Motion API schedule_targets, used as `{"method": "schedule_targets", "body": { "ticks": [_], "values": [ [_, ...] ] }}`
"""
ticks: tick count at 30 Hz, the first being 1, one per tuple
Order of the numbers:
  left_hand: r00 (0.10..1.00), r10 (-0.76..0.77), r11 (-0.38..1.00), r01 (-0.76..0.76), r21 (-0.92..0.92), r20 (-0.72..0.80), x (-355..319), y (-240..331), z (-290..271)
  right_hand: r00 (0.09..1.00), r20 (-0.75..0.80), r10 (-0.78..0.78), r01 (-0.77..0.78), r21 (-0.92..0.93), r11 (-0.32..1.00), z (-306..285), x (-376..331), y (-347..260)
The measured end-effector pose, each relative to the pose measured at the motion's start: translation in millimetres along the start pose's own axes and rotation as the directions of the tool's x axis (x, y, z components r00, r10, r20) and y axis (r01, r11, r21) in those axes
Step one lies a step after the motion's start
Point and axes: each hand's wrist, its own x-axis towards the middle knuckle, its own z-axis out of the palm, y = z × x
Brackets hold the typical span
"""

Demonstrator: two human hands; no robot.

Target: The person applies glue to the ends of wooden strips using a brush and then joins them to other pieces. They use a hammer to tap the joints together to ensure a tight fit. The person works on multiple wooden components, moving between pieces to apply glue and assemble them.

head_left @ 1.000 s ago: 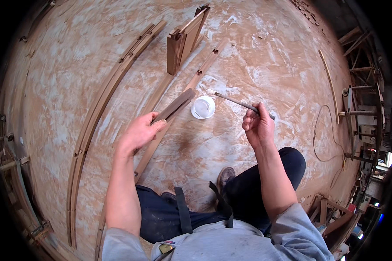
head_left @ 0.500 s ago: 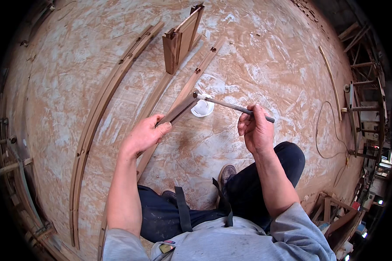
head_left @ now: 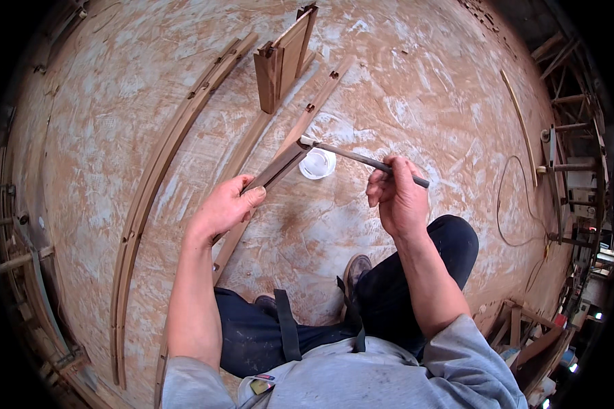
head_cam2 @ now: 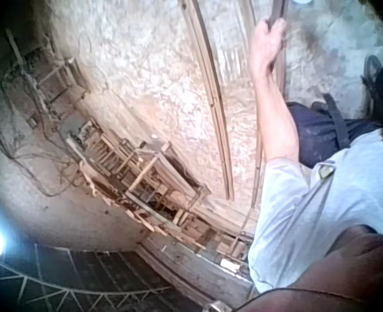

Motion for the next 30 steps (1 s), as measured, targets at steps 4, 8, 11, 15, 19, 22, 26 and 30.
{"method": "schedule_targets", "body": {
  "ticks": [4, 8, 11, 15, 19, 22, 26, 30],
  "values": [
    [1.000, -0.016, 0.996, 0.015, -0.085, -0.008, 0.7, -1.1, 0.7, 1.000, 0.005, 0.016, -0.016, -0.042, 0.999, -5.4, -0.3, 5.1],
    [0.998, -0.044, 0.997, 0.042, -0.064, -0.034, -0.1, 1.5, -2.3, 1.000, 0.013, -0.019, 0.019, -0.043, 0.999, -4.4, -3.7, 1.1],
    [0.999, -0.032, 0.998, 0.029, -0.060, -0.035, 1.3, -1.7, -1.3, 1.000, -0.001, -0.030, 0.030, -0.150, 0.988, 0.9, -1.7, 1.6],
    [0.981, 0.094, 0.986, -0.068, 0.153, -0.170, 1.5, -3.8, 1.8, 0.995, 0.011, -0.097, 0.097, -0.195, 0.976, -1.4, -2.2, 0.7],
    [0.945, 0.173, 0.946, -0.082, 0.315, -0.276, 1.6, -1.3, 3.3, 0.986, 0.080, -0.150, 0.165, -0.237, 0.957, 6.3, -8.0, 2.6],
    [0.915, 0.256, 0.905, -0.114, 0.409, -0.312, -0.2, -0.9, 4.7, 0.987, 0.090, -0.133, 0.151, -0.244, 0.958, 9.6, -6.5, 7.6],
    [0.857, 0.352, 0.821, -0.090, 0.564, -0.376, -5.4, 7.1, 8.8, 0.993, 0.051, -0.104, 0.113, -0.237, 0.965, 4.4, 1.2, 10.8],
    [0.812, 0.412, 0.780, -0.080, 0.620, -0.413, -7.0, 9.6, 12.1, 0.996, 0.038, -0.077, 0.081, -0.113, 0.990, 5.8, 1.7, 10.1]
  ]
}}
